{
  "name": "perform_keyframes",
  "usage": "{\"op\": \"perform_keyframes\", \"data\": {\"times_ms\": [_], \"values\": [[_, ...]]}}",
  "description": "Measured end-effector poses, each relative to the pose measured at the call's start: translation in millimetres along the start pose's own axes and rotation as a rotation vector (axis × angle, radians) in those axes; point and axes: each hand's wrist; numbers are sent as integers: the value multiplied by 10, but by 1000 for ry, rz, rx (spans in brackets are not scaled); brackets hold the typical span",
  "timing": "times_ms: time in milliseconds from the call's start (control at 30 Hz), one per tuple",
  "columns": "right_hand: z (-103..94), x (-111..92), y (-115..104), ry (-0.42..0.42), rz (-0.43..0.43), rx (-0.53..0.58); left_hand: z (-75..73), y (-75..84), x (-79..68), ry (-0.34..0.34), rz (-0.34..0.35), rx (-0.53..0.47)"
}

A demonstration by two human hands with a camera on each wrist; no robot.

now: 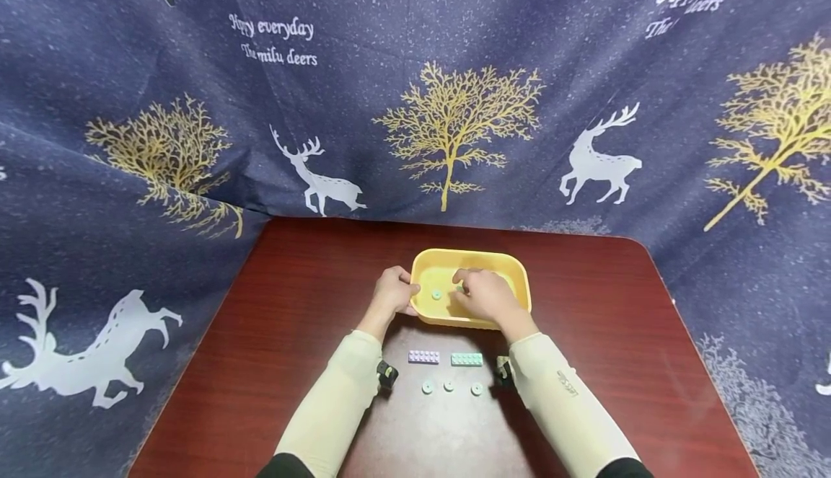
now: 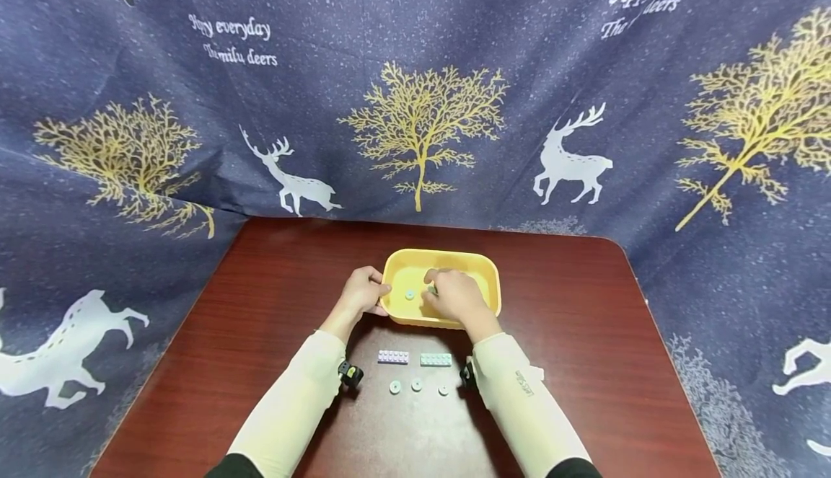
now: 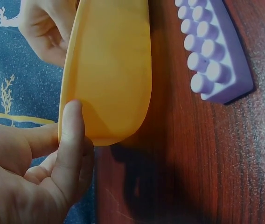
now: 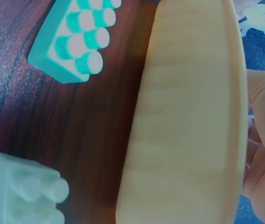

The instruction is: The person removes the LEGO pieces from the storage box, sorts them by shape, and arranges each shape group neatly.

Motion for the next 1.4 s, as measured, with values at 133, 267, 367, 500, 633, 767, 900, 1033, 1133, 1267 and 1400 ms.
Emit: {"op": "perform_keyframes", "data": {"times_ms": [133, 267, 367, 500, 633, 767, 900, 1033, 1133, 1267, 1400], "values": [[-48, -56, 25, 46, -18, 6, 3, 10, -6, 4, 1, 4], [-109, -136, 49, 74, -38, 33, 7, 13, -10, 8, 7, 5], [-160, -213, 63, 95, -59, 51, 6, 15, -19, 8, 5, 7], [-217, -313, 82, 120, -68, 46, 5, 27, -30, 9, 3, 5], [-263, -388, 83, 136, -56, 41, 9, 23, -29, 17, 7, -4], [-302, -451, 73, 144, -49, 54, 18, 8, -22, 18, 13, -1], [-324, -527, 76, 157, -39, 42, 20, 7, -24, 16, 18, -2], [-333, -632, 74, 172, -23, 38, 13, 4, -34, 10, 19, -5], [-350, -722, 53, 191, -25, 40, 9, 11, -42, 15, 18, -2], [-364, -827, 11, 211, -43, 37, 12, 17, -48, 25, 17, 0], [-366, -921, -13, 213, -41, 38, 23, 4, -42, 25, 16, 2]]}}
Point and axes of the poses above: each hand's wrist, its own x-axis towards the middle knuckle, its own z-axis out of the palm, y = z × x, and after that the axes turned 4 degrees about y, right-handed
